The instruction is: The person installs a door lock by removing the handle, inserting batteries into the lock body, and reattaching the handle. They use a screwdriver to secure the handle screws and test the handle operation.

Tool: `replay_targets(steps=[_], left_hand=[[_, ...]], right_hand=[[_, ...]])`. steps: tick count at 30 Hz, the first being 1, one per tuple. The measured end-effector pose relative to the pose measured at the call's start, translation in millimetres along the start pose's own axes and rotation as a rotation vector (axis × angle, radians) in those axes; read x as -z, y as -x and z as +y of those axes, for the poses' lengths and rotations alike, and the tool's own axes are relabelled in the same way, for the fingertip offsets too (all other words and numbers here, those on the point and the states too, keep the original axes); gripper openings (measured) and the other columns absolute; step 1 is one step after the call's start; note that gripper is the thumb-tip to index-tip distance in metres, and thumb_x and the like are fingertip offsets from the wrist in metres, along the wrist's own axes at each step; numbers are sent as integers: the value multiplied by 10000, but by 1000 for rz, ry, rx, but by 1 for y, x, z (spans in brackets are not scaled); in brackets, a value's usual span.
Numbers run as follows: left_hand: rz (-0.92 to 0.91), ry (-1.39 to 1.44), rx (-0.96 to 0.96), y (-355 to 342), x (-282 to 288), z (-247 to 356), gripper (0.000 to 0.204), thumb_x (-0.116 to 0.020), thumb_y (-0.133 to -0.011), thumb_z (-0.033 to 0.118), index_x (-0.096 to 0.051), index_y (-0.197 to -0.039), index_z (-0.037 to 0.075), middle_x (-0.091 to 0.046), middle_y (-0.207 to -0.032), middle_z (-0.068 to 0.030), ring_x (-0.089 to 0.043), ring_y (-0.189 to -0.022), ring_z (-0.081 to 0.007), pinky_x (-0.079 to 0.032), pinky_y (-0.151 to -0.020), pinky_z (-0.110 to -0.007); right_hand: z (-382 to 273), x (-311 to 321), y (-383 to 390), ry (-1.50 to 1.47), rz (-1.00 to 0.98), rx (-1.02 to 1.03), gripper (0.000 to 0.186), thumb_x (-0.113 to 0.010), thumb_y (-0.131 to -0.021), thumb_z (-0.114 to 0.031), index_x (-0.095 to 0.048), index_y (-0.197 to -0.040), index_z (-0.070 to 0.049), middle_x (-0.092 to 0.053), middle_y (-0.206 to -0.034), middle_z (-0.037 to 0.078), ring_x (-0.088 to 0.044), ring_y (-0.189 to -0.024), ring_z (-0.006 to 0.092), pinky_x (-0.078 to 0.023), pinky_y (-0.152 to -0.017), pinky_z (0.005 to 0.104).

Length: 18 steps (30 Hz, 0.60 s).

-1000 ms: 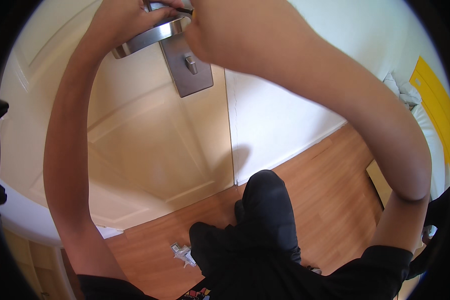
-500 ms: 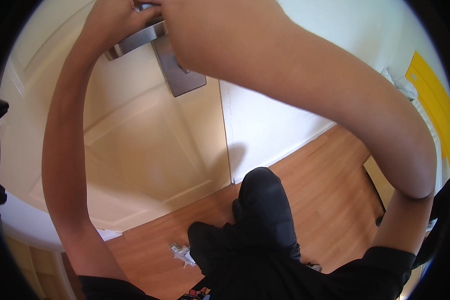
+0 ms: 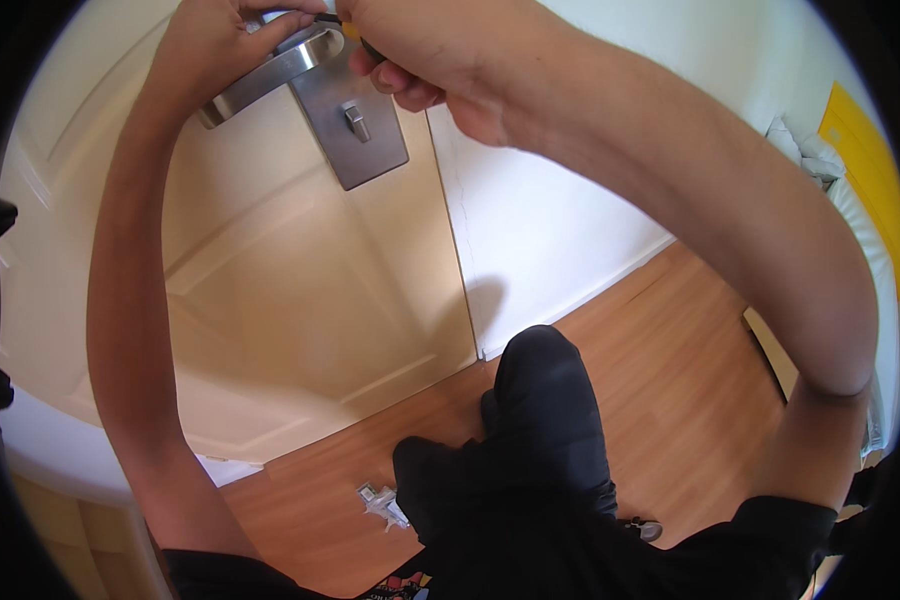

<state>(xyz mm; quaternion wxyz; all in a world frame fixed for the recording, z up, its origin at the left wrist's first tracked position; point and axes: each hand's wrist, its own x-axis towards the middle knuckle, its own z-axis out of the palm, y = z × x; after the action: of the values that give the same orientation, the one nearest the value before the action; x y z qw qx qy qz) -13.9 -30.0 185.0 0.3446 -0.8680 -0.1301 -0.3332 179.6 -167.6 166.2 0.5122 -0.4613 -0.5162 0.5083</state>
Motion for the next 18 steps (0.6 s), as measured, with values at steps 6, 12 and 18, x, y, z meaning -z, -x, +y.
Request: replay_targets(steps=[6, 12, 18], left_hand=[[19, 24, -2, -1, 0, 0, 138, -843, -676, 179, -812, -808, 154, -537, -863, -60, -572, -904, -268, -433, -1021, -515], [-37, 110, 86, -2, -1, -2, 129, -843, -675, 170, -808, -794, 136, -551, -865, -60, -573, -905, -270, -440, -1010, -503], [60, -2, 15, 1, -3, -1, 128, -845, -670, 159, -813, -793, 144, -556, -869, -55, -590, -922, -270, -429, -1076, -547]], right_hand=[[1, 0, 10, 1246, 76, 641, 237, -563, -917, -101, -699, -844, 78, -683, -712, 181, -633, -543, 275, -521, -557, 400], [-12, 10, -3, 1112, 0, 430, 230, -559, -933, -99, -691, -816, 49, -682, -721, 186, -659, -600, 278, -532, -573, 405], [-20, 0, -1, 361, 3, -19, 254, -548, -971, -147, -650, -819, 28, -583, -644, 100, -550, -555, 196, -454, -513, 351]])
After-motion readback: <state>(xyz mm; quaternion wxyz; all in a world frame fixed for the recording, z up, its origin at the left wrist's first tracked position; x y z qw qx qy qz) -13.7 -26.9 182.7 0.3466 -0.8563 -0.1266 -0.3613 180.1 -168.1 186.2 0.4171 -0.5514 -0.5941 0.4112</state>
